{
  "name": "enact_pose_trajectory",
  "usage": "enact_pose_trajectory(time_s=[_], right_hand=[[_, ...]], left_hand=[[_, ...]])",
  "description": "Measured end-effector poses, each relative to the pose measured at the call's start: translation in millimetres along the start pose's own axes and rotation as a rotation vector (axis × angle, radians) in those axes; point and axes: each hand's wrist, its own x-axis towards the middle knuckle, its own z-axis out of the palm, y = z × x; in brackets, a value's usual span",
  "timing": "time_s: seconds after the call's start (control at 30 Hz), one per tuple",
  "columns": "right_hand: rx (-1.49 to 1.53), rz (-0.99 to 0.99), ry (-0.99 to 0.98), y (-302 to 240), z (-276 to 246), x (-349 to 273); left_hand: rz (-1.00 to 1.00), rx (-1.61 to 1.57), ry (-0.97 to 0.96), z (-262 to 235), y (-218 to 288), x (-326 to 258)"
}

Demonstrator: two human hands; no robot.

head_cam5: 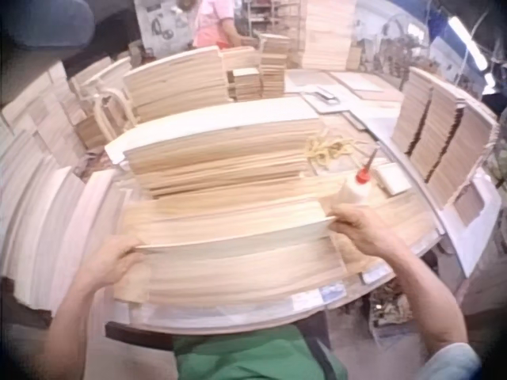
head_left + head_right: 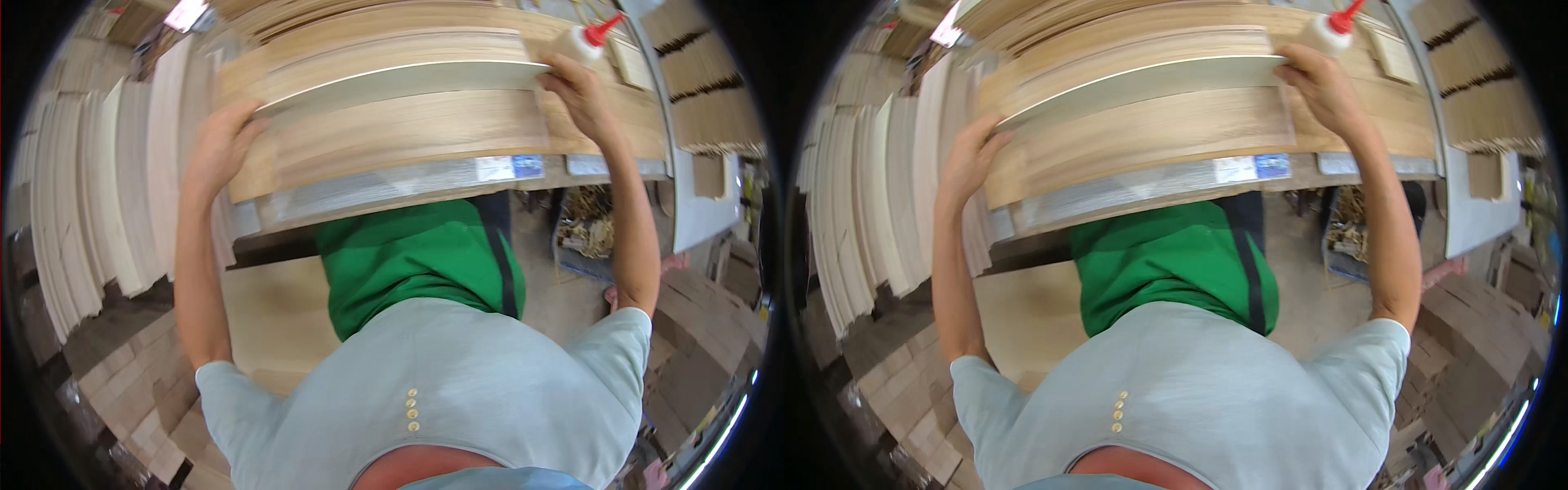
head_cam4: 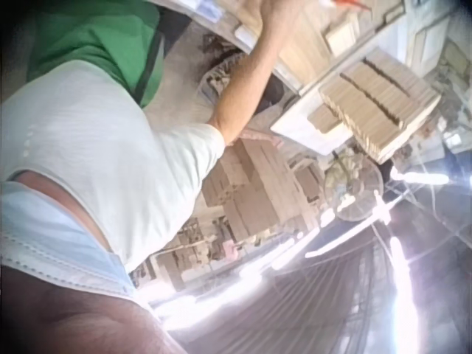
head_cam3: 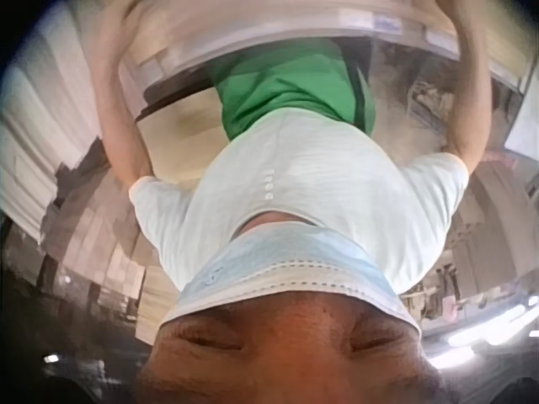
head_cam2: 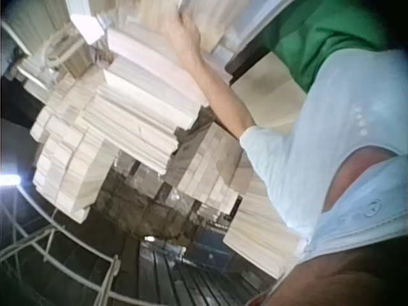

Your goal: The recorder applies glue to wooden planks and assembles them into rectangular boxes, occasionally moving stacks of wood components.

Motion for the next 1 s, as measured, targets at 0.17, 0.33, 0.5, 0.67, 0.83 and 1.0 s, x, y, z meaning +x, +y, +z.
enact_pose_trajectory(time_s=[0.17,0.33,0.5,0.67,0.83,1.0], right_hand=[[-0.038,0.096,-0.032,1.4,-9.2,0.0],[-0.100,0.071,-0.028,2.7,-14.9,-7.4],[0.035,-0.081,0.007,-14.2,-0.5,-9.2],[0.200,0.234,0.757,16.7,-70.2,-31.7],[-0.604,0.547,0.653,160.2,-118.9,-19.0],[-0.274,0.778,0.447,166.0,-115.5,-10.6]], left_hand=[[0.016,-0.018,0.018,2.8,10.1,12.7],[0.104,-0.002,0.007,10.0,6.5,13.8],[0.134,0.202,0.041,9.4,71.6,22.6],[0.195,0.062,0.129,29.8,94.0,38.0],[0.205,0.049,0.118,33.7,96.2,43.7],[0.170,0.033,0.142,36.0,95.3,38.7]])
